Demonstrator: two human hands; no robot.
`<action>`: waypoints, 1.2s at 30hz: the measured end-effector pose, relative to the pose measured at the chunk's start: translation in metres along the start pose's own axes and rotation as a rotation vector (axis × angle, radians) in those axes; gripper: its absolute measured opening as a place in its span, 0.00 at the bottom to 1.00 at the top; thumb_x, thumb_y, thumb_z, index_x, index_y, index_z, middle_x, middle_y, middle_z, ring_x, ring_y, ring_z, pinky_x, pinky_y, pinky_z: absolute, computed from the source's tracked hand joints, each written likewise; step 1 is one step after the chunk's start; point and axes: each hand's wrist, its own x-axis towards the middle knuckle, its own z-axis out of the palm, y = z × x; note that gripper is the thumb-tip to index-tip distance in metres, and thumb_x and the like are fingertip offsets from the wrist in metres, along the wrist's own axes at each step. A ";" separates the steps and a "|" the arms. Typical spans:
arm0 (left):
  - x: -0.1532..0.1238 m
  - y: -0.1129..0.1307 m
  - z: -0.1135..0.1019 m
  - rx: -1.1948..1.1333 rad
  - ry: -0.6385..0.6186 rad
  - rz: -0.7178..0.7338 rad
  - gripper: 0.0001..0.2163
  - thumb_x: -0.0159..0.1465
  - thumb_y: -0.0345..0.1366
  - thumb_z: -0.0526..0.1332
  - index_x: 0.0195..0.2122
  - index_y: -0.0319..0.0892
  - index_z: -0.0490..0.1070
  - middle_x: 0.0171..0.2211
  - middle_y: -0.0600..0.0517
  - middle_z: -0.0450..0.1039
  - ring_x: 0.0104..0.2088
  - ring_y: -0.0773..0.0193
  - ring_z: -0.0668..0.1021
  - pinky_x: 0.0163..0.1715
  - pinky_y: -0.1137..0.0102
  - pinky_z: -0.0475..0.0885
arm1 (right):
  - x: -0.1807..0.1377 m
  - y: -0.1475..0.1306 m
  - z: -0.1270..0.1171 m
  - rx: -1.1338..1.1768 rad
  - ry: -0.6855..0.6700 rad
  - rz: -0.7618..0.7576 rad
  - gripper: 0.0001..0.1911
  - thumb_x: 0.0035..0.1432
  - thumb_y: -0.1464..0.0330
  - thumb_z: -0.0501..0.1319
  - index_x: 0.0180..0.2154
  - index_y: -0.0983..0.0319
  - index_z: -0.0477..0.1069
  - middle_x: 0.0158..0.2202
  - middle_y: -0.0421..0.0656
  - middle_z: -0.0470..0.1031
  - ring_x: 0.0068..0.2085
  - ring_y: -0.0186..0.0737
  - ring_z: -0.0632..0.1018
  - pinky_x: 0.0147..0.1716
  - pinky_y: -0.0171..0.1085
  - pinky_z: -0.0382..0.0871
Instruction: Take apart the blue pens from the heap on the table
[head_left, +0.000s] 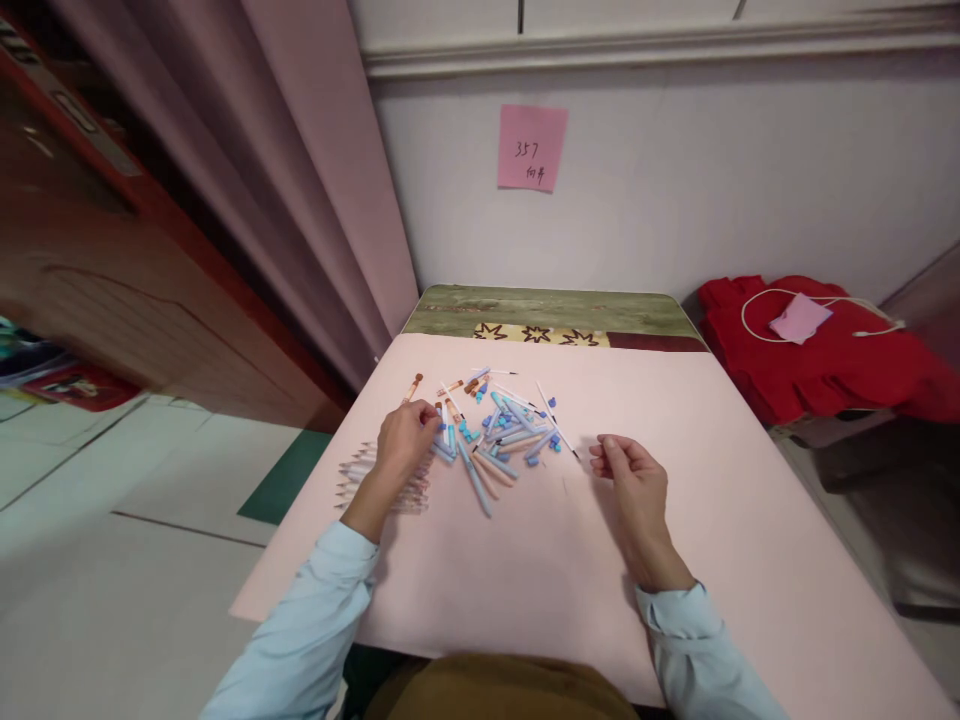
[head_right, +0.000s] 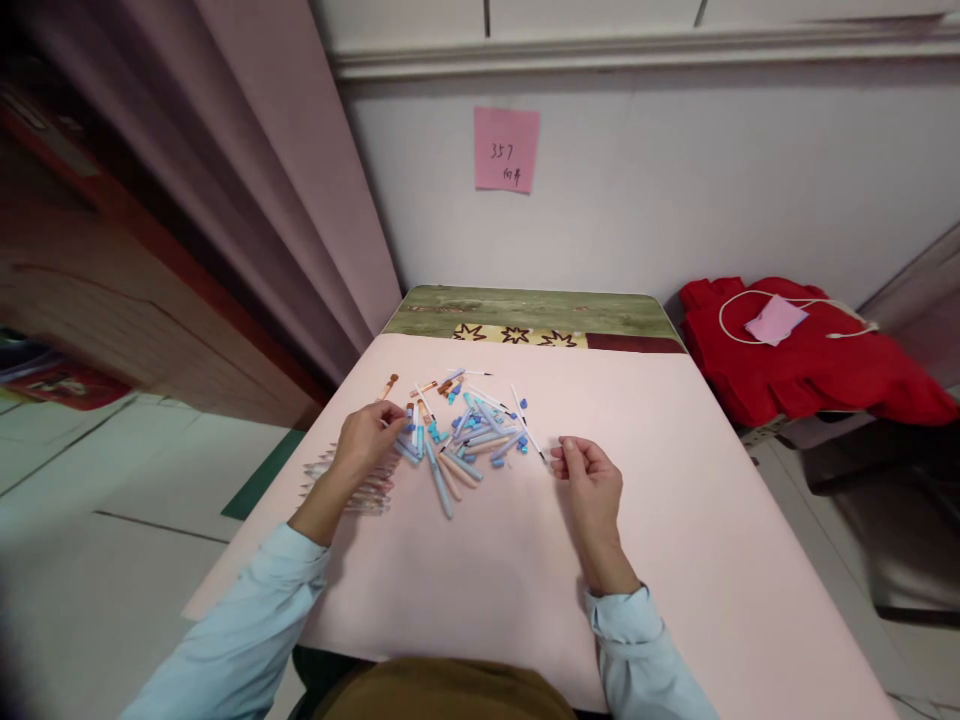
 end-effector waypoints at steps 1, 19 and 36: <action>0.000 -0.001 0.000 0.019 -0.003 -0.011 0.04 0.57 0.38 0.61 0.28 0.45 0.74 0.29 0.53 0.77 0.32 0.61 0.76 0.31 0.70 0.63 | 0.000 0.000 -0.001 0.006 0.005 0.001 0.18 0.53 0.56 0.67 0.37 0.64 0.76 0.31 0.44 0.78 0.28 0.34 0.74 0.32 0.36 0.71; 0.027 -0.032 -0.039 0.002 0.121 -0.123 0.05 0.56 0.38 0.63 0.31 0.44 0.77 0.30 0.51 0.78 0.32 0.60 0.77 0.31 0.71 0.65 | 0.003 0.009 -0.001 -0.005 0.034 0.007 0.19 0.51 0.55 0.68 0.36 0.64 0.77 0.30 0.44 0.79 0.27 0.35 0.75 0.29 0.35 0.71; -0.068 0.048 0.024 0.199 -0.238 0.680 0.09 0.65 0.28 0.55 0.34 0.44 0.74 0.36 0.48 0.71 0.39 0.59 0.73 0.36 0.68 0.67 | -0.008 0.007 0.006 -0.116 -0.013 -0.051 0.20 0.53 0.53 0.66 0.36 0.64 0.77 0.29 0.44 0.79 0.27 0.36 0.74 0.29 0.35 0.70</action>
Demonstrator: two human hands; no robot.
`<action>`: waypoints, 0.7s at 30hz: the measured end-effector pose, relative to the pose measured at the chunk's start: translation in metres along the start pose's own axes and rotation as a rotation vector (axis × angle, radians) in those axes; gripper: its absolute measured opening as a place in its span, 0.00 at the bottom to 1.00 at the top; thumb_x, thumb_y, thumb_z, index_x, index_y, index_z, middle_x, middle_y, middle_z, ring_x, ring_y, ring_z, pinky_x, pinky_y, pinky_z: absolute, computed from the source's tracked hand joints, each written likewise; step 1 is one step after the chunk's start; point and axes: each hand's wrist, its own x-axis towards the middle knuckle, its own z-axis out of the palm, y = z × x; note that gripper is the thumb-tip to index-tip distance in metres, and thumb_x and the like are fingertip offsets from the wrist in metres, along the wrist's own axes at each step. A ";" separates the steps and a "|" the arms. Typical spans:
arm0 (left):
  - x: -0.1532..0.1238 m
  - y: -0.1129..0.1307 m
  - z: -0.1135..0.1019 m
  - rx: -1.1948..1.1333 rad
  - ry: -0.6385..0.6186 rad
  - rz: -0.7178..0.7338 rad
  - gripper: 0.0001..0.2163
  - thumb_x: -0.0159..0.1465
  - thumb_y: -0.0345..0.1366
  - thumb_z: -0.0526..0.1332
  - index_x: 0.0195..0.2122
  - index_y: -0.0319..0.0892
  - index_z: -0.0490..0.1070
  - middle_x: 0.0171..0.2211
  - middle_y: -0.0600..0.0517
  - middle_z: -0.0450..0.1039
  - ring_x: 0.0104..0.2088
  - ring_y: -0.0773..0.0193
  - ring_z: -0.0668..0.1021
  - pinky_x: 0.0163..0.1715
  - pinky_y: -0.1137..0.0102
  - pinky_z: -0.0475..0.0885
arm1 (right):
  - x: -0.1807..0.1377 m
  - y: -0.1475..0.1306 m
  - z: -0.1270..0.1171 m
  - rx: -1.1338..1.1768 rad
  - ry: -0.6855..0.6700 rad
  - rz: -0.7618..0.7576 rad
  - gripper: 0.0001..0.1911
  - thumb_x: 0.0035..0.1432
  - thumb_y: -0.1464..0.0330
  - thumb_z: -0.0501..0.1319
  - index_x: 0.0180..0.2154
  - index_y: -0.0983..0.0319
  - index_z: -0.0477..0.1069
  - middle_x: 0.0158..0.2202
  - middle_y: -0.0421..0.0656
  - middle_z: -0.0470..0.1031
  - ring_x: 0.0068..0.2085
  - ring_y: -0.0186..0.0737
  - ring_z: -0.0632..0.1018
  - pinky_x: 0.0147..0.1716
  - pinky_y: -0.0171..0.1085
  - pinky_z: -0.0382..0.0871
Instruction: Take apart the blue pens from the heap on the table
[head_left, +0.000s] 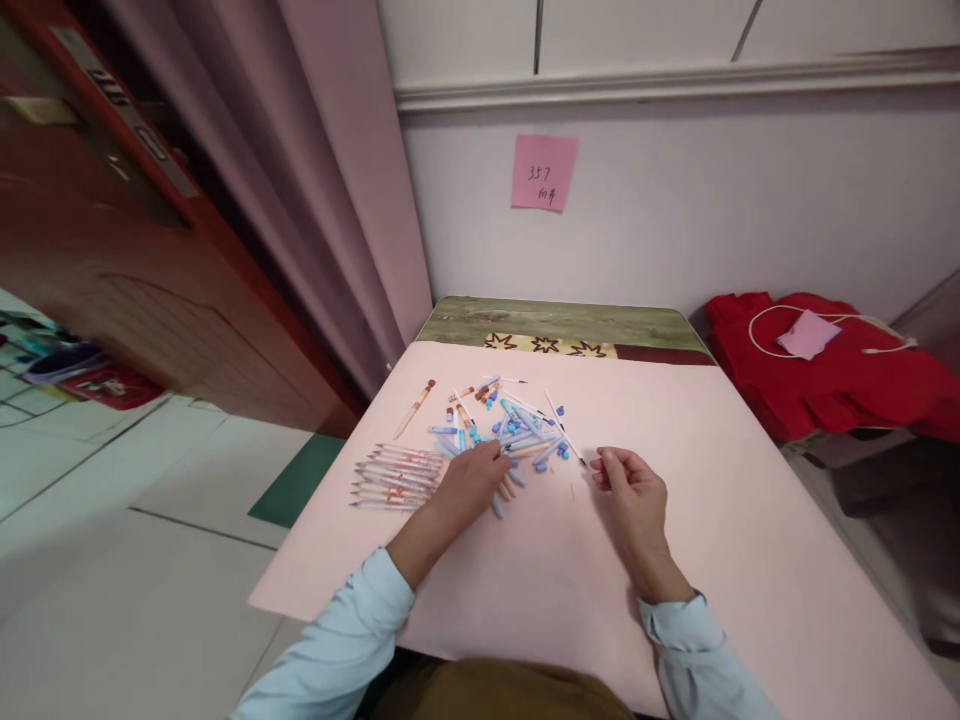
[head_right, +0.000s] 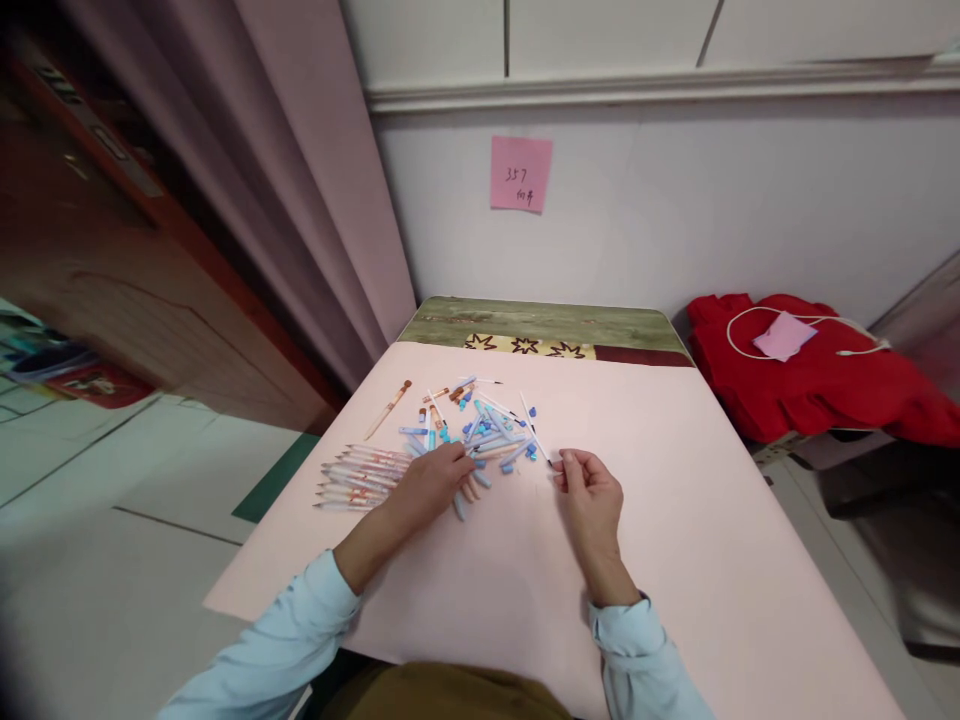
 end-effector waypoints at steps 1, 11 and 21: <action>0.002 0.000 0.000 0.040 -0.003 0.028 0.08 0.65 0.28 0.55 0.34 0.44 0.74 0.36 0.48 0.71 0.39 0.59 0.73 0.37 0.67 0.67 | 0.000 0.001 0.000 -0.002 -0.005 -0.007 0.20 0.53 0.53 0.65 0.36 0.64 0.77 0.29 0.44 0.79 0.27 0.36 0.74 0.29 0.35 0.70; 0.008 0.008 -0.005 -0.001 0.160 0.292 0.09 0.69 0.29 0.52 0.44 0.44 0.70 0.40 0.46 0.73 0.42 0.59 0.74 0.43 0.64 0.69 | -0.014 -0.009 0.015 -0.092 -0.312 -0.188 0.16 0.58 0.56 0.62 0.41 0.60 0.78 0.34 0.44 0.81 0.30 0.39 0.78 0.32 0.37 0.74; 0.064 0.010 -0.015 -0.766 0.512 -0.090 0.13 0.60 0.39 0.65 0.45 0.42 0.73 0.38 0.48 0.74 0.34 0.63 0.77 0.37 0.69 0.72 | 0.026 -0.027 0.043 -0.042 -0.267 -0.295 0.14 0.55 0.58 0.65 0.39 0.60 0.80 0.30 0.43 0.79 0.27 0.37 0.76 0.29 0.36 0.72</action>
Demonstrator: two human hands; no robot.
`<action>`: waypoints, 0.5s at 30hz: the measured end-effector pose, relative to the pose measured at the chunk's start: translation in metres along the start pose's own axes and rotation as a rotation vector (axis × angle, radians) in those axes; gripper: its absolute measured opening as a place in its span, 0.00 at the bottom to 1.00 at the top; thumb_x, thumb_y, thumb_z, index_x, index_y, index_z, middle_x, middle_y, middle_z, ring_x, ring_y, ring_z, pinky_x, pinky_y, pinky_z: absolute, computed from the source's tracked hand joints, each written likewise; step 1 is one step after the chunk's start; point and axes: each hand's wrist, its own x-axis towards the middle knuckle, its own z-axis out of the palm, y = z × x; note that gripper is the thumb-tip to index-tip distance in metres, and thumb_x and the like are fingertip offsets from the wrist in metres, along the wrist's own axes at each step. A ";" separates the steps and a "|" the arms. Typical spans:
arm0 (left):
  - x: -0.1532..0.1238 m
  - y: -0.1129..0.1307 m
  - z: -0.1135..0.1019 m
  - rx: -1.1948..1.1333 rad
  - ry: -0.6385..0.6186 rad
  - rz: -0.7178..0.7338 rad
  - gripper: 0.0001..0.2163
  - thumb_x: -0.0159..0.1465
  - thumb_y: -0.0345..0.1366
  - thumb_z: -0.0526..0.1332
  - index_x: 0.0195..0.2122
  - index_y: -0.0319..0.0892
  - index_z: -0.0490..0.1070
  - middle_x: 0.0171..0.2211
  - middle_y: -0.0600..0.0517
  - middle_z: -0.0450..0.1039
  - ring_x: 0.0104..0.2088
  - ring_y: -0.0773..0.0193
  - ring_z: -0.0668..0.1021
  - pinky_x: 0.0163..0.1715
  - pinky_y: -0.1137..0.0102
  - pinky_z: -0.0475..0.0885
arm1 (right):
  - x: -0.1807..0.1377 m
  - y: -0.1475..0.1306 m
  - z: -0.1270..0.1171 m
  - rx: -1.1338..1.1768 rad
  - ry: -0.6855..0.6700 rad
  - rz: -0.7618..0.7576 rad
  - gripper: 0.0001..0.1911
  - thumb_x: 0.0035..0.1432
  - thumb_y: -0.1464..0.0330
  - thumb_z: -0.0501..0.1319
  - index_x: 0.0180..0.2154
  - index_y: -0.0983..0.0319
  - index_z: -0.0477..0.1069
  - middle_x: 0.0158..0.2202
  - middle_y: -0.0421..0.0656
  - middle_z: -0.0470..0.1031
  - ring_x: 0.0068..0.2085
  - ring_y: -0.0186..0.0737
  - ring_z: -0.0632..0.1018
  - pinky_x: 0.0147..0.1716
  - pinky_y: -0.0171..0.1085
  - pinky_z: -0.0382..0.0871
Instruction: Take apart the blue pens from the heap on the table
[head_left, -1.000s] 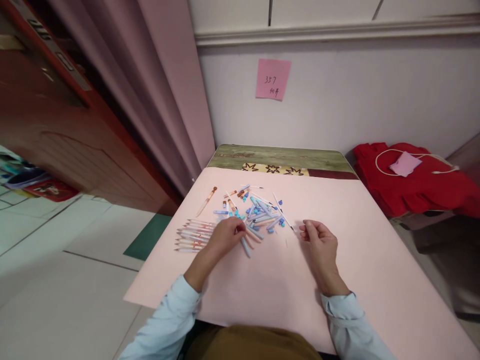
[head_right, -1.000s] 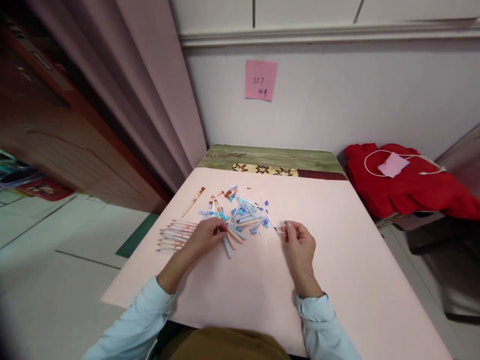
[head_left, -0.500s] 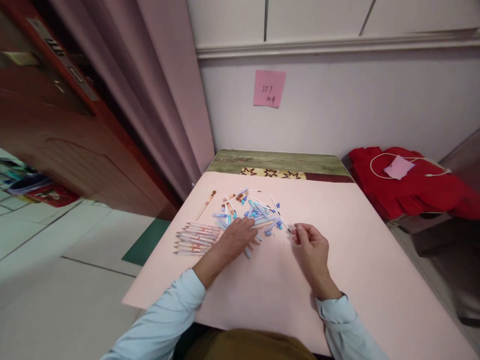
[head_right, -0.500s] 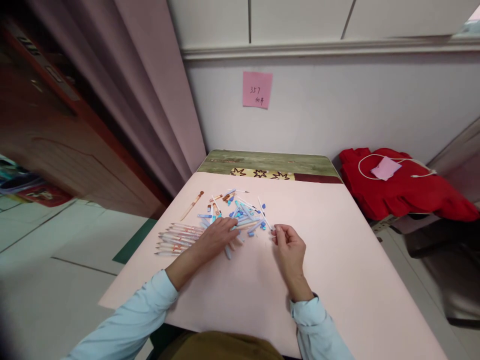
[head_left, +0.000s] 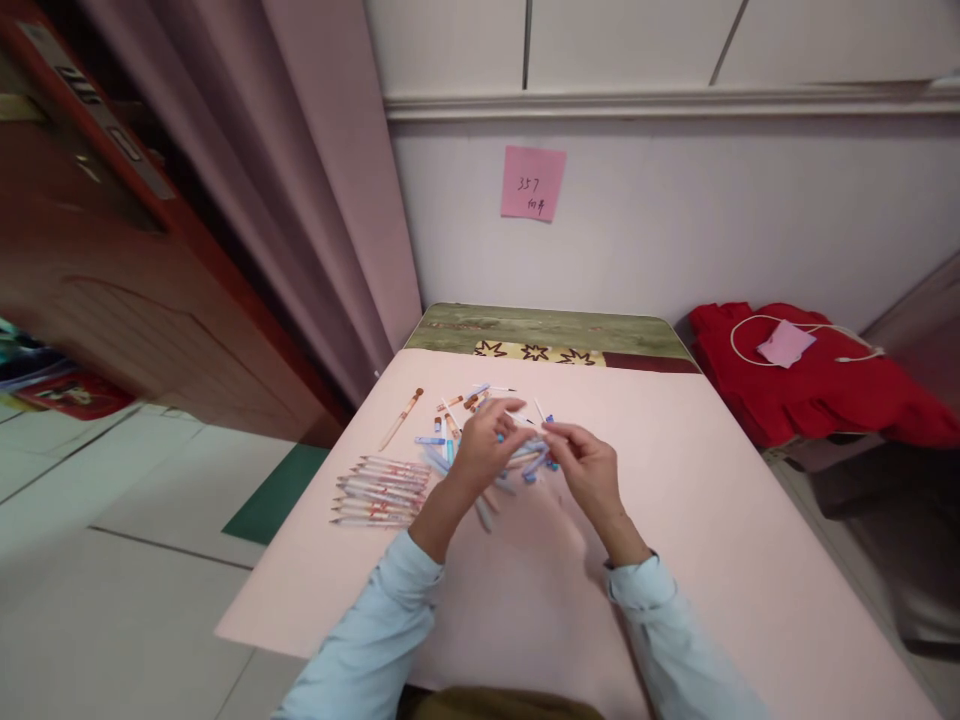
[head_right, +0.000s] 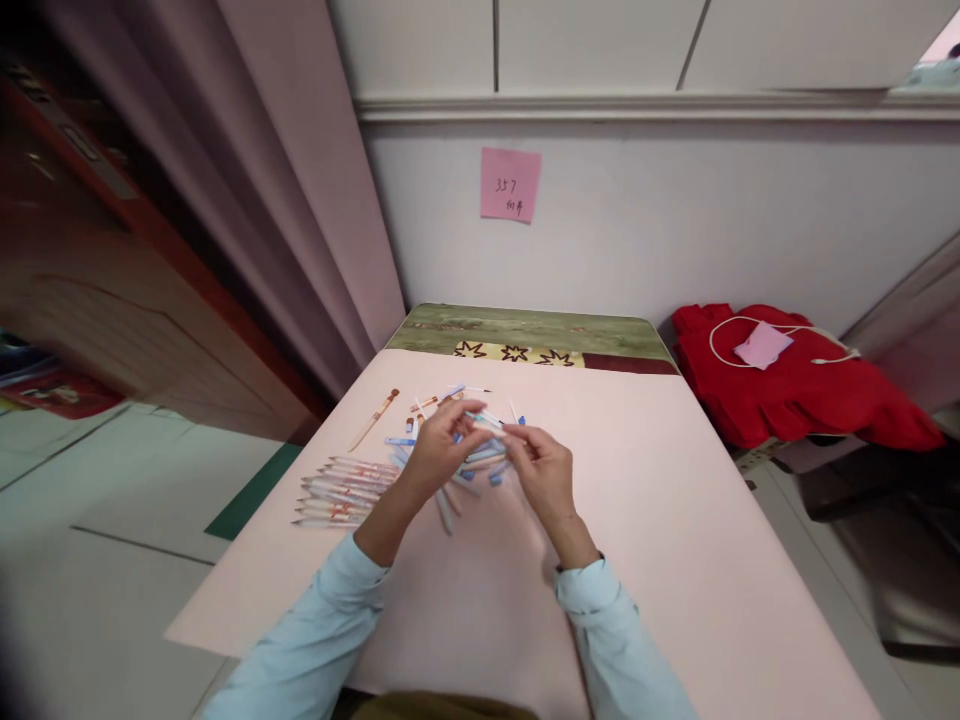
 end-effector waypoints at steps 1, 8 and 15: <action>0.007 -0.006 -0.002 -0.011 0.129 -0.025 0.16 0.60 0.40 0.65 0.47 0.42 0.72 0.40 0.47 0.74 0.35 0.63 0.77 0.38 0.69 0.72 | 0.006 0.006 -0.001 0.052 0.137 0.016 0.15 0.56 0.58 0.65 0.39 0.61 0.78 0.29 0.42 0.78 0.26 0.35 0.75 0.29 0.36 0.72; 0.042 -0.062 -0.070 0.591 0.443 -0.318 0.05 0.60 0.36 0.61 0.31 0.42 0.75 0.33 0.50 0.75 0.36 0.59 0.75 0.41 0.66 0.69 | 0.016 0.044 -0.021 0.226 0.614 0.115 0.15 0.57 0.57 0.63 0.36 0.63 0.71 0.26 0.36 0.70 0.21 0.28 0.67 0.21 0.30 0.62; 0.071 -0.087 -0.077 0.885 -0.026 -0.506 0.05 0.56 0.35 0.62 0.29 0.44 0.78 0.36 0.46 0.78 0.41 0.53 0.76 0.40 0.64 0.67 | 0.017 0.043 -0.011 0.232 0.524 0.133 0.16 0.58 0.56 0.63 0.36 0.63 0.72 0.27 0.37 0.71 0.22 0.28 0.67 0.22 0.31 0.62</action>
